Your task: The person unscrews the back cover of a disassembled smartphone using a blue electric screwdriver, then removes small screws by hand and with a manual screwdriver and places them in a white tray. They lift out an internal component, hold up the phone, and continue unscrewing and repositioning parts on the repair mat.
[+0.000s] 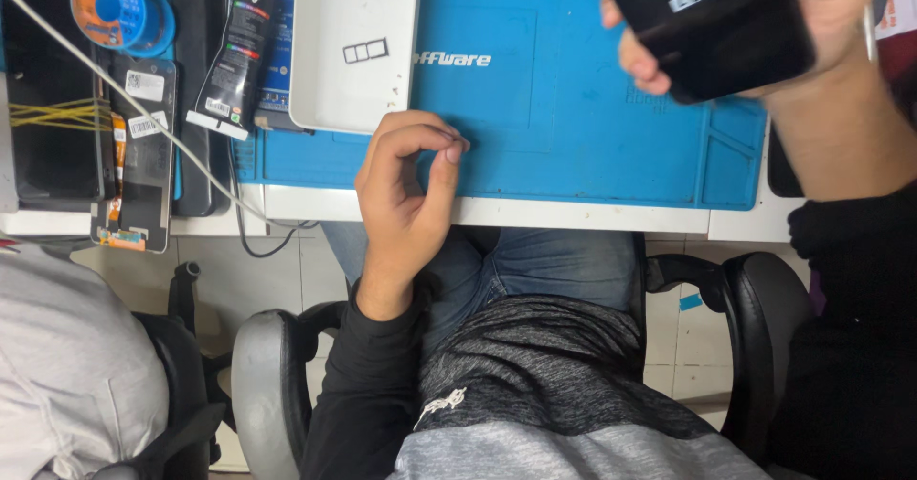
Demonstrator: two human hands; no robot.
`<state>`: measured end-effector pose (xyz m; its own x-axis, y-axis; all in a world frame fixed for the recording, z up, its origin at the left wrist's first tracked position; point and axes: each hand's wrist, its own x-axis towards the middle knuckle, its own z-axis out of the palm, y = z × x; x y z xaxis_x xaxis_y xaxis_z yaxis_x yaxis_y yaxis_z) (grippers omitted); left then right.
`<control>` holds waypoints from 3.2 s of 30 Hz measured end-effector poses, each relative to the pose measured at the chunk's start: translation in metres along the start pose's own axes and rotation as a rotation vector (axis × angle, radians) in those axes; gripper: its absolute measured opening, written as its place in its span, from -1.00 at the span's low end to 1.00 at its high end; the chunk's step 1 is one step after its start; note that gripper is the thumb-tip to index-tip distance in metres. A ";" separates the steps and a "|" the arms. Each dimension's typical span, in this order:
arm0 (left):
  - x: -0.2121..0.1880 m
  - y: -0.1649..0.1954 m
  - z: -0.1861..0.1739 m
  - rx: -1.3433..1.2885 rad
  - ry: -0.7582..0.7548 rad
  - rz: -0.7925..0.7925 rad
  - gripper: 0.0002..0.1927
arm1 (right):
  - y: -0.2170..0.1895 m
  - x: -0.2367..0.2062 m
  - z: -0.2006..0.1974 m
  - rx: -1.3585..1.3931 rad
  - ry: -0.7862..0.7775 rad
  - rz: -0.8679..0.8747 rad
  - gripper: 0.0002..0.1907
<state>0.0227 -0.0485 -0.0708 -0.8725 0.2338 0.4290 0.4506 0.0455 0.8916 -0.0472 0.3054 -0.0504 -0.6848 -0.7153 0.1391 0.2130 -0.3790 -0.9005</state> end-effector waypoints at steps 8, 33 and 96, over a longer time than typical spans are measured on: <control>0.010 0.022 0.018 0.336 -0.270 0.145 -0.44 | 0.028 0.005 0.020 0.130 0.171 -0.181 -0.41; 0.018 0.026 0.014 0.360 -0.227 0.099 -0.63 | -0.003 0.004 0.043 -0.593 0.196 0.010 -0.18; 0.032 -0.004 0.025 0.248 -0.317 -0.041 -0.58 | 0.050 0.035 0.072 -1.350 0.369 -0.541 -0.48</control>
<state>-0.0023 -0.0171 -0.0637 -0.8069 0.5130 0.2930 0.4822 0.2852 0.8284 -0.0101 0.2186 -0.0611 -0.6449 -0.4072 0.6467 -0.7612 0.4176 -0.4961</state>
